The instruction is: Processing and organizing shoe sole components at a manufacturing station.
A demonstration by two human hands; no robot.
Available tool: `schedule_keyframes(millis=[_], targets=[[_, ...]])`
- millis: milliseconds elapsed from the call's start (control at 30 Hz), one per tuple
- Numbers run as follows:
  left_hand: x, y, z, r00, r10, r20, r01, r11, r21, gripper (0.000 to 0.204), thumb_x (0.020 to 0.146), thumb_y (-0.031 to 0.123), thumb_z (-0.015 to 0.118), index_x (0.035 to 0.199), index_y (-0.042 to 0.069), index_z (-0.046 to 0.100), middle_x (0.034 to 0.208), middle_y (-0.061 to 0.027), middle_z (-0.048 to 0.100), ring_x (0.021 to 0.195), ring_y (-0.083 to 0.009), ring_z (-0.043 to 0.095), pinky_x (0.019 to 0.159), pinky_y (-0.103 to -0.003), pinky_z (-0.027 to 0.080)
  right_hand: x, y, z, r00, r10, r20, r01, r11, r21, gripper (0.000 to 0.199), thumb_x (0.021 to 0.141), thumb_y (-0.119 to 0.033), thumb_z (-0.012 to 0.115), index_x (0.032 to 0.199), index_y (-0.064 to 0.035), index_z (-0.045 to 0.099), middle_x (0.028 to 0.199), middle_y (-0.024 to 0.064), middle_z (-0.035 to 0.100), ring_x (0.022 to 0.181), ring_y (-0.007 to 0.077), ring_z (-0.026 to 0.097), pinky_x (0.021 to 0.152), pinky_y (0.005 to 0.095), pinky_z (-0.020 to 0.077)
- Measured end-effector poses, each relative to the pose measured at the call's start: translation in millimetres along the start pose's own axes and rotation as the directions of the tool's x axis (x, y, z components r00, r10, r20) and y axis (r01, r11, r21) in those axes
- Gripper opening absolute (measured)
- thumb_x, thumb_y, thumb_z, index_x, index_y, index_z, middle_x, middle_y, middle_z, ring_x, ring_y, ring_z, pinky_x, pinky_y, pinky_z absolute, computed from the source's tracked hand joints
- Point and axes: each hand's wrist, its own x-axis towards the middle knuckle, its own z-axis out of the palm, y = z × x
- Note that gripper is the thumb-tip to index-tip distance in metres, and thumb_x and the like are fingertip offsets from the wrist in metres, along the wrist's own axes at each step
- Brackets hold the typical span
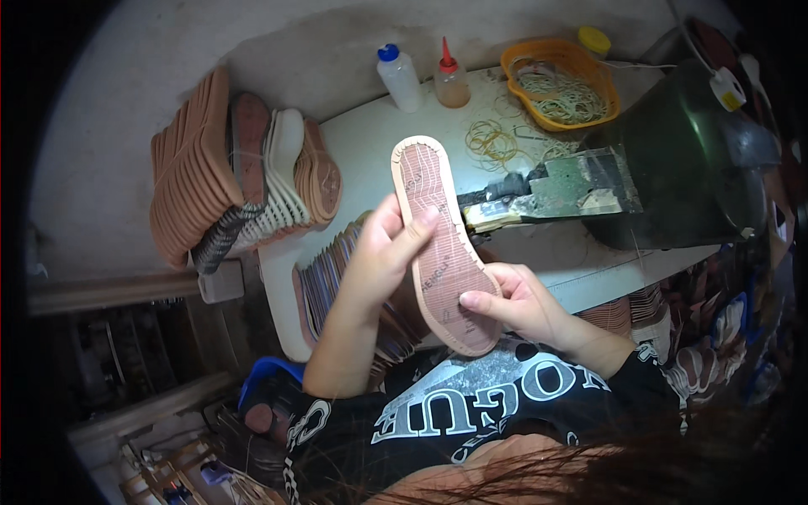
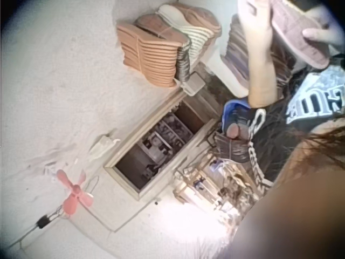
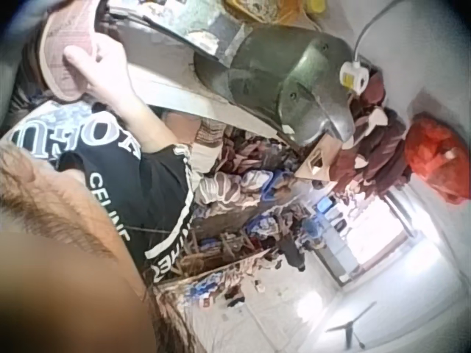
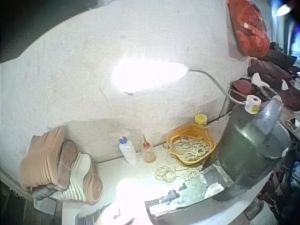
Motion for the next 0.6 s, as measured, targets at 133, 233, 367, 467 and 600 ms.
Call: schedule_keyframes(millis=[133,233,367,467,600], targets=[[-29,-30,-9,0.996,-0.008,0.092,0.042,0.927,-0.373,0.035,0.097,0.015,0.047,0.128,-0.001,0.038,0.116,-0.0154,0.058,0.099,-0.016,0.06,0.086,-0.029,0.05,3,2,5,0.996,-0.07,0.063,0.079,0.983,-0.168,0.029,0.091,-0.017,0.063,0.113,0.0013,0.061,0.095,0.0033,0.067,0.085,0.0077,0.06,0.077,0.0249,0.0493],[-42,-40,-6,0.998,0.055,-0.035,-0.063,0.946,-0.319,0.037,0.097,0.01,0.045,0.13,-0.001,0.034,0.118,-0.0182,0.057,0.104,-0.0189,0.059,0.088,-0.032,0.05,6,4,9,0.992,-0.091,0.085,0.118,0.904,-0.41,0.031,0.088,-0.022,0.066,0.109,0.0009,0.061,0.091,0.0059,0.068,0.082,0.0095,0.061,0.075,0.0263,0.0493],[-57,-53,-3,0.966,0.179,-0.187,-0.21,0.964,-0.162,0.044,0.094,0.004,0.046,0.135,0.002,0.028,0.124,-0.0194,0.053,0.11,-0.0234,0.057,0.092,-0.035,0.049,7,43,6,0.991,-0.128,-0.027,0.094,0.839,-0.536,0.029,0.087,-0.023,0.066,0.103,-0.0003,0.059,0.089,0.009,0.065,0.087,0.0108,0.059,0.079,0.0276,0.0466],[-74,-47,11,0.942,0.278,-0.19,-0.309,0.938,-0.16,0.054,0.093,0.0,0.045,0.141,0.007,0.021,0.133,-0.0209,0.045,0.114,-0.0253,0.055,0.095,-0.039,0.048,2,75,7,0.978,-0.207,-0.032,0.148,0.79,-0.594,0.031,0.089,-0.027,0.064,0.107,-0.0028,0.056,0.096,0.0071,0.062,0.097,0.0119,0.054,0.084,0.0296,0.0435],[-96,-49,10,0.904,0.401,-0.152,-0.413,0.909,-0.062,0.077,0.09,-0.004,0.043,0.15,0.014,-0.002,0.142,-0.0195,0.033,0.123,-0.0285,0.048,0.099,-0.04,0.044,-3,79,22,0.997,-0.077,-0.032,0.075,0.995,-0.059,0.035,0.095,-0.033,0.055,0.114,-0.0039,0.053,0.104,0.0028,0.059,0.098,0.0102,0.054,0.084,0.0267,0.0429]])
